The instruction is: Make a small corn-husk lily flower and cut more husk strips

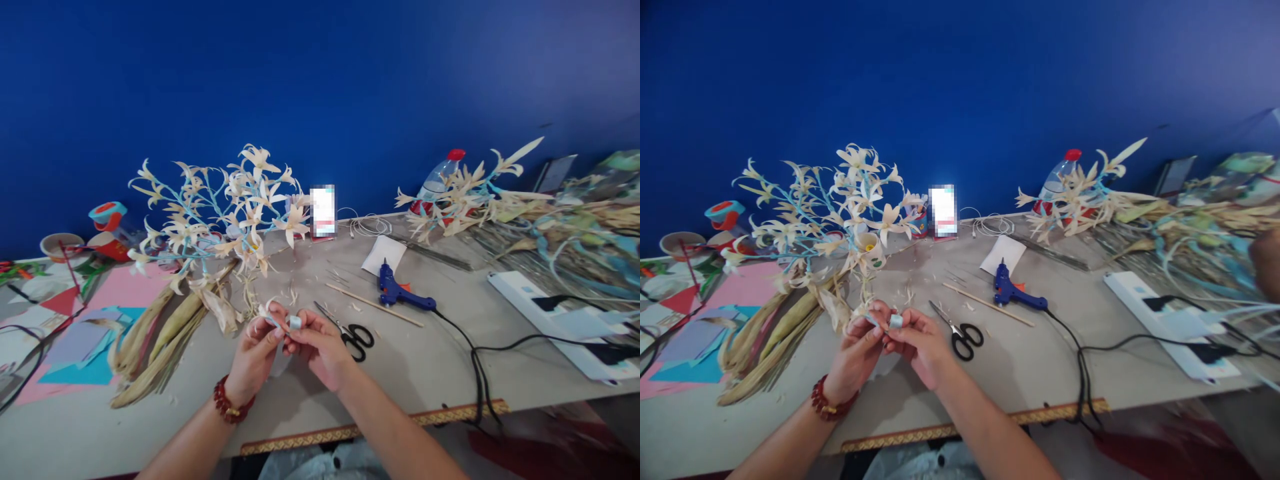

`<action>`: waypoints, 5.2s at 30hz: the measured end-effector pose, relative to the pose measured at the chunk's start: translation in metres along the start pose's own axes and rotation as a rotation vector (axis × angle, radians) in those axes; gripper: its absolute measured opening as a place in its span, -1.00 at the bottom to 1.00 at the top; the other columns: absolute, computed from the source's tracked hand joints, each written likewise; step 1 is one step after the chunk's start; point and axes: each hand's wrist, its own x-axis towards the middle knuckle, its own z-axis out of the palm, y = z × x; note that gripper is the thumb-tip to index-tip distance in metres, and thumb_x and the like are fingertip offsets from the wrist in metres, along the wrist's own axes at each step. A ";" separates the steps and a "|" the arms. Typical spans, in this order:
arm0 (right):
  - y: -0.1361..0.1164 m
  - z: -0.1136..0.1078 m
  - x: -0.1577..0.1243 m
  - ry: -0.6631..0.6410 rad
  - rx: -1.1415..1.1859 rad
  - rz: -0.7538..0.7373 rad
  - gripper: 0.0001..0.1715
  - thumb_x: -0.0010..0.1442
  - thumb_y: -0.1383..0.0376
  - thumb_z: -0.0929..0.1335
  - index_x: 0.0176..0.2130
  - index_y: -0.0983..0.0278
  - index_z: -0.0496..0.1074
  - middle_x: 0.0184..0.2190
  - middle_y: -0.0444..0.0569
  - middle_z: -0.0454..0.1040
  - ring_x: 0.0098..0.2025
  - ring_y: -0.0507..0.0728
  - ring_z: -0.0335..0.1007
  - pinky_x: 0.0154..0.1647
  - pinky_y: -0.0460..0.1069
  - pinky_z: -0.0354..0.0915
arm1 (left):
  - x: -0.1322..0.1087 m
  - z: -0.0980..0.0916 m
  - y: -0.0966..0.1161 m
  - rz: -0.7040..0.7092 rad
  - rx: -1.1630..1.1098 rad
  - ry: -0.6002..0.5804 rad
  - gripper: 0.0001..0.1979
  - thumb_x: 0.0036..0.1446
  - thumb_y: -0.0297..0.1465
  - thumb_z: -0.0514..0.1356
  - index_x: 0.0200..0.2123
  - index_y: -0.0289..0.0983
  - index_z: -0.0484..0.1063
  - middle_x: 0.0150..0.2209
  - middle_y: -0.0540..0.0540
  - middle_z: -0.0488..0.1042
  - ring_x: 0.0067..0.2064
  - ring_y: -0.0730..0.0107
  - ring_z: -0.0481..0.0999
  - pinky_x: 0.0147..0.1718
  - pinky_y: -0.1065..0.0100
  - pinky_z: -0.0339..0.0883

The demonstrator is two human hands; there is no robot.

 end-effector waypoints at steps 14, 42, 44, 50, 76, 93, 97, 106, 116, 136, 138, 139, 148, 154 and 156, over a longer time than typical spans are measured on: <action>0.011 -0.004 -0.004 0.046 -0.334 -0.472 -0.75 0.02 0.31 0.49 -0.47 0.25 0.33 -0.40 -0.17 0.37 -0.33 0.03 0.30 -0.28 -0.08 0.27 | -0.001 -0.004 -0.008 0.174 0.254 0.119 -0.91 0.04 -0.43 0.30 -0.32 -0.23 0.52 -0.24 -0.04 0.38 -0.14 0.34 0.38 -0.08 0.35 0.26; 0.007 -0.002 0.001 0.056 0.093 -0.028 -0.67 -0.13 0.36 0.56 -0.50 0.28 0.34 -0.53 -0.17 0.50 -0.49 -0.01 0.42 -0.34 -0.11 0.34 | -0.001 -0.004 -0.008 0.085 0.131 0.185 -0.92 -0.05 -0.41 0.36 -0.40 -0.25 0.56 -0.36 -0.03 0.45 -0.33 0.43 0.45 -0.38 0.45 0.38; 0.006 0.000 0.000 0.049 0.078 -0.060 -0.67 -0.13 0.35 0.56 -0.50 0.27 0.34 -0.51 -0.16 0.50 -0.46 0.00 0.41 -0.31 -0.10 0.33 | -0.001 -0.005 -0.009 0.089 0.147 0.186 -0.91 -0.04 -0.40 0.36 -0.39 -0.25 0.55 -0.35 -0.04 0.44 -0.33 0.43 0.44 -0.37 0.44 0.38; 0.009 0.001 -0.003 0.124 -0.141 -0.315 -0.70 -0.07 0.32 0.54 -0.49 0.24 0.34 -0.41 -0.18 0.44 -0.35 0.03 0.36 -0.25 -0.07 0.30 | 0.001 -0.001 -0.005 0.222 0.352 0.202 -0.88 -0.04 -0.38 0.35 -0.39 -0.27 0.54 -0.27 -0.11 0.41 -0.17 0.26 0.42 -0.22 0.33 0.38; 0.006 -0.002 0.000 0.076 -0.035 -0.128 -0.72 -0.10 0.37 0.52 -0.52 0.26 0.33 -0.53 -0.20 0.45 -0.48 0.01 0.39 -0.37 -0.09 0.27 | 0.001 0.006 0.004 0.122 0.212 0.086 -0.93 0.00 -0.41 0.32 -0.46 -0.28 0.53 -0.31 -0.05 0.28 -0.36 0.42 0.36 -0.43 0.40 0.32; 0.014 -0.005 -0.003 0.120 -0.278 -0.406 -0.80 0.01 0.33 0.48 -0.47 0.25 0.38 -0.35 -0.14 0.43 -0.31 0.05 0.33 -0.23 -0.04 0.29 | 0.001 -0.001 -0.002 0.243 0.355 0.133 -0.94 0.04 -0.41 0.29 -0.39 -0.27 0.50 -0.31 -0.08 0.37 -0.20 0.30 0.37 -0.25 0.36 0.31; 0.012 -0.003 -0.002 0.095 -0.195 -0.336 -0.80 -0.02 0.37 0.49 -0.48 0.25 0.38 -0.38 -0.16 0.44 -0.35 0.04 0.35 -0.25 -0.04 0.29 | 0.000 -0.004 -0.004 0.218 0.328 0.082 -0.97 0.07 -0.44 0.26 -0.35 -0.27 0.48 -0.29 -0.07 0.34 -0.24 0.35 0.37 -0.31 0.39 0.30; 0.009 -0.002 -0.002 0.080 -0.174 -0.302 -0.80 -0.05 0.37 0.49 -0.49 0.26 0.38 -0.37 -0.16 0.42 -0.35 0.04 0.36 -0.26 -0.03 0.30 | 0.002 -0.006 -0.003 0.237 0.379 0.043 -0.96 0.11 -0.44 0.24 -0.36 -0.28 0.47 -0.30 -0.08 0.35 -0.22 0.31 0.38 -0.29 0.36 0.32; 0.007 -0.005 -0.001 0.076 -0.443 -0.446 -0.86 0.02 0.29 0.47 -0.42 0.25 0.42 -0.34 -0.12 0.38 -0.34 0.04 0.31 -0.29 -0.06 0.26 | 0.001 -0.006 -0.001 0.311 0.440 0.079 -0.96 0.11 -0.42 0.24 -0.34 -0.26 0.48 -0.30 -0.10 0.46 -0.19 0.28 0.44 -0.18 0.29 0.34; -0.012 -0.005 -0.021 -0.141 -1.251 -1.257 -0.74 0.13 0.48 0.34 -0.21 0.16 0.47 -0.40 -0.06 0.41 -0.40 0.09 0.34 -0.38 0.01 0.29 | -0.005 -0.006 0.010 0.461 0.524 -0.043 -0.93 0.11 -0.40 0.23 -0.39 -0.23 0.53 -0.39 -0.10 0.46 -0.21 0.19 0.45 -0.14 0.15 0.32; -0.012 -0.005 -0.022 -0.155 -1.259 -1.253 -0.71 0.12 0.47 0.35 -0.19 0.12 0.47 -0.42 -0.06 0.42 -0.42 0.09 0.34 -0.39 0.02 0.29 | -0.006 -0.005 0.010 0.455 0.531 -0.030 -0.92 0.10 -0.40 0.24 -0.40 -0.23 0.53 -0.40 -0.10 0.47 -0.21 0.17 0.46 -0.15 0.14 0.33; -0.012 -0.005 -0.022 -0.159 -1.262 -1.246 -0.69 0.12 0.47 0.35 -0.18 0.10 0.47 -0.42 -0.07 0.41 -0.43 0.10 0.34 -0.40 0.02 0.29 | -0.006 -0.005 0.011 0.448 0.529 -0.026 -0.93 0.10 -0.40 0.24 -0.41 -0.23 0.54 -0.40 -0.11 0.48 -0.21 0.17 0.46 -0.14 0.14 0.33; -0.015 -0.003 -0.024 -0.149 -1.279 -1.194 -0.68 0.10 0.46 0.34 -0.19 0.08 0.46 -0.43 -0.06 0.41 -0.44 0.12 0.32 -0.43 0.05 0.29 | -0.006 -0.001 0.011 0.421 0.477 -0.009 -0.93 0.06 -0.47 0.26 -0.42 -0.20 0.55 -0.41 -0.07 0.51 -0.25 0.20 0.47 -0.11 0.12 0.32; -0.016 0.002 -0.026 -0.137 -1.282 -1.138 -0.66 0.04 0.52 0.34 -0.24 0.13 0.44 -0.41 -0.06 0.44 -0.41 0.12 0.35 -0.39 0.04 0.29 | -0.007 0.000 0.010 0.359 0.446 0.029 -0.95 0.06 -0.44 0.26 -0.42 -0.21 0.54 -0.41 -0.08 0.49 -0.20 0.17 0.46 -0.11 0.15 0.32; -0.015 0.001 -0.030 -0.122 -1.307 -1.096 -0.65 0.04 0.53 0.34 -0.22 0.15 0.43 -0.40 -0.05 0.44 -0.38 0.13 0.37 -0.36 0.03 0.31 | -0.007 -0.002 0.009 0.340 0.449 0.028 -0.94 0.06 -0.45 0.25 -0.42 -0.21 0.53 -0.40 -0.08 0.49 -0.19 0.18 0.46 -0.10 0.16 0.32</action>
